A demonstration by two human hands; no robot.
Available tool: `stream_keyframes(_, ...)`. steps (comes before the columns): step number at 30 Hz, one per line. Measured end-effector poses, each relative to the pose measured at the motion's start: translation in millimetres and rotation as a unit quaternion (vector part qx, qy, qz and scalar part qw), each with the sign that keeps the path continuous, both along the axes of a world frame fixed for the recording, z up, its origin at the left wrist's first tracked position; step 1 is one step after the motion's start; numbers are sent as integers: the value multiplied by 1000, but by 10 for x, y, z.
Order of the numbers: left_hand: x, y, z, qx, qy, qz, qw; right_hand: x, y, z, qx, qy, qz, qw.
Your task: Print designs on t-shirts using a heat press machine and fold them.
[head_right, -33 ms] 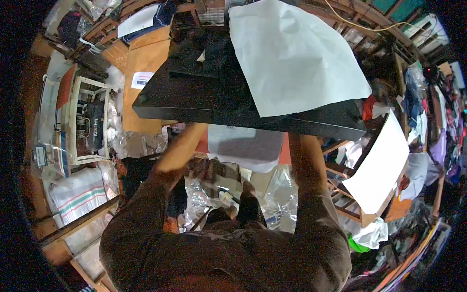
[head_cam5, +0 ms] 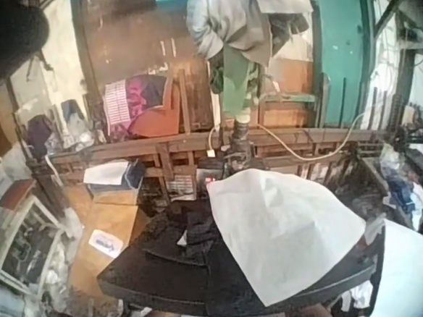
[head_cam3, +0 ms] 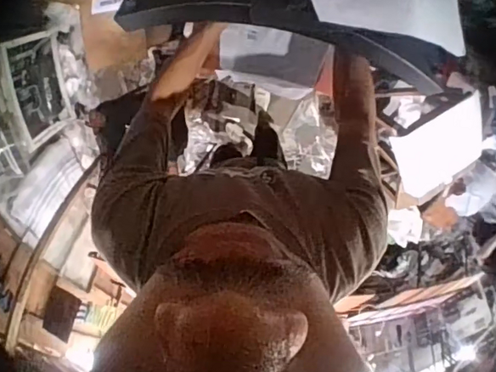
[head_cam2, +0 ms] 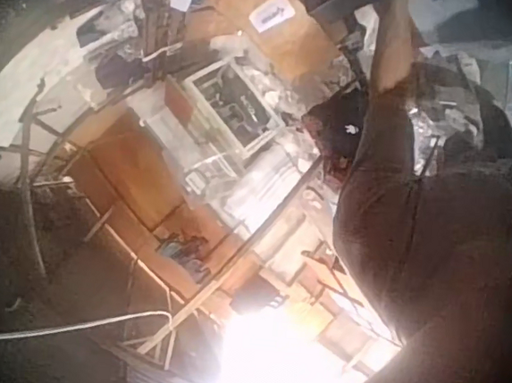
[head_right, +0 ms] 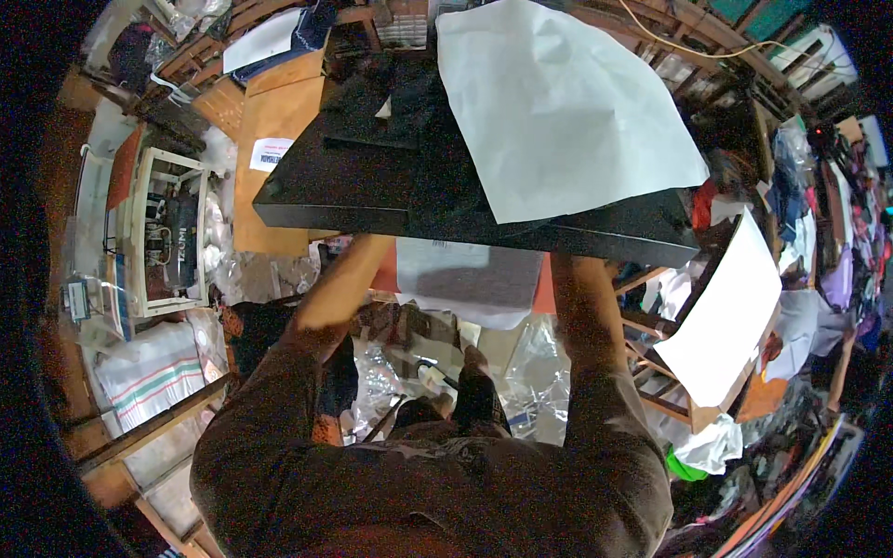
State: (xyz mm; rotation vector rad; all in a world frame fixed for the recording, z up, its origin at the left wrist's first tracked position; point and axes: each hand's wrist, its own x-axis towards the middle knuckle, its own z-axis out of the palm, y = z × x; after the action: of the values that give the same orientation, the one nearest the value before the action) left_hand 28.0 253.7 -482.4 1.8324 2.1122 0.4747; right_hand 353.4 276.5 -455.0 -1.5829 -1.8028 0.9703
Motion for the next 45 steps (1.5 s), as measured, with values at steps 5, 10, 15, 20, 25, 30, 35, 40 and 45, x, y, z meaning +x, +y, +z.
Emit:
stream_keyframes(5,-56,178,41,2,0,1,1000,-86,-129,-45,5,-14,8,1000)
stream_keyframes(10,-77,297,92,8,4,-2,1000,-144,-172,-50,5,-24,19,1000)
stream_keyframes(15,-16,201,132,7,5,-23,1000,-250,-174,-51,28,-59,22,998)
stream_keyframes(20,197,-69,21,-3,0,-60,998,-271,-216,-73,46,-105,31,993)
stream_keyframes(25,408,-140,187,23,-8,-95,995,-466,-476,230,72,-203,73,974)
stream_keyframes(30,258,-882,1005,115,60,-148,980,-858,-1334,1590,64,-128,395,907)
stream_keyframes(35,203,-1908,1380,276,-2,-96,956,-681,-1885,3404,147,86,488,856)
stream_keyframes(40,27,-3014,1243,164,-177,-88,966,-404,-1338,3780,406,-207,166,874)
stream_keyframes(45,-200,-3709,1041,152,-133,-45,978,-170,-1071,3519,207,-271,182,922)
